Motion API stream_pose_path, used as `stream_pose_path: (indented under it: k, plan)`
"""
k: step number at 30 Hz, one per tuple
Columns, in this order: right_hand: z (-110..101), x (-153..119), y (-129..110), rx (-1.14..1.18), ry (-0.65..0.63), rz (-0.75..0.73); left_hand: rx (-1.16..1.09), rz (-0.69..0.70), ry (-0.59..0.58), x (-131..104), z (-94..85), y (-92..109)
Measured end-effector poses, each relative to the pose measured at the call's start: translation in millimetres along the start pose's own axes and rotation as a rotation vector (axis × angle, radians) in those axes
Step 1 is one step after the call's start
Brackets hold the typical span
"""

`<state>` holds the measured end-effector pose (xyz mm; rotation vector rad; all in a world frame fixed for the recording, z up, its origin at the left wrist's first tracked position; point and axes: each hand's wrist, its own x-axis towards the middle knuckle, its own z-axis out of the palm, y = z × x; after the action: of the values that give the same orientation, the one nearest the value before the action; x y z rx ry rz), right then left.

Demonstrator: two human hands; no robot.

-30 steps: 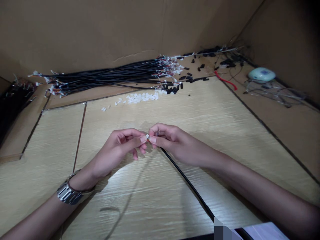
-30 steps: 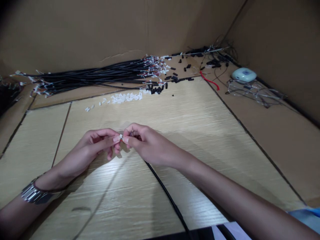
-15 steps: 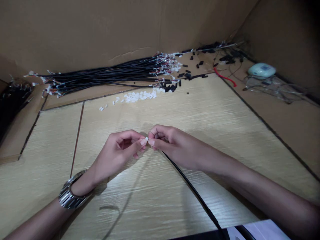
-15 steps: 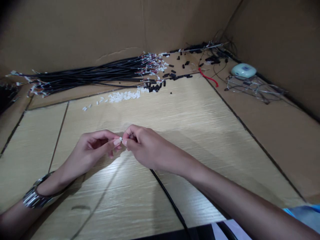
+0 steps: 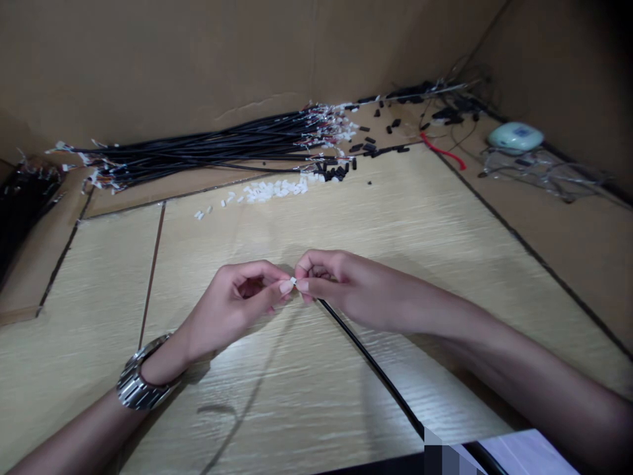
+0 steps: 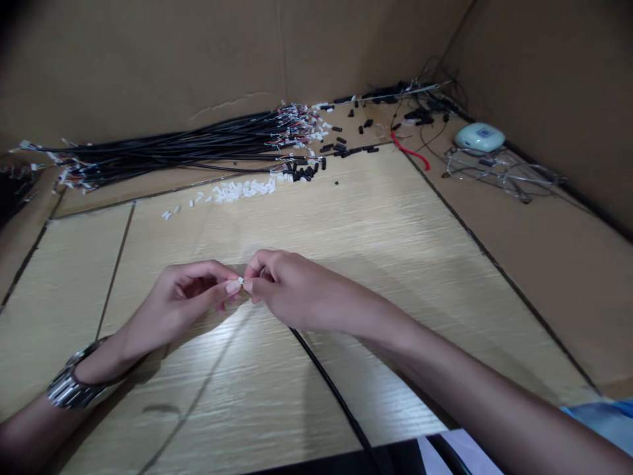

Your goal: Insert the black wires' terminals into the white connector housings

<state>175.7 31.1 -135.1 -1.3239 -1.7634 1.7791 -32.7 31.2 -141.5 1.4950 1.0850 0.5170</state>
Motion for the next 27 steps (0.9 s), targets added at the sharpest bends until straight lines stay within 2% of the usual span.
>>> stream_pose_path:
  k: [8, 14, 17, 22, 27]
  plan:
    - [3, 3, 2, -0.007, 0.004, -0.020, 0.015, 0.007, -0.012, 1, 0.4, 1]
    - [10, 8, 9, -0.032, 0.161, -0.127, -0.099, -0.009, -0.014, 3, -2.3, 2]
    - [13, 5, 10, -0.105, 0.249, -0.222, -0.143, -0.033, -0.006, 3, -2.8, 1]
    - [20, 2, 11, -0.442, 0.435, -0.494, -0.153, -0.048, 0.017, 3, -2.1, 2]
    - [25, 7, 18, -0.594, 0.498, -0.663, -0.133, -0.041, 0.020, 2, -1.2, 4]
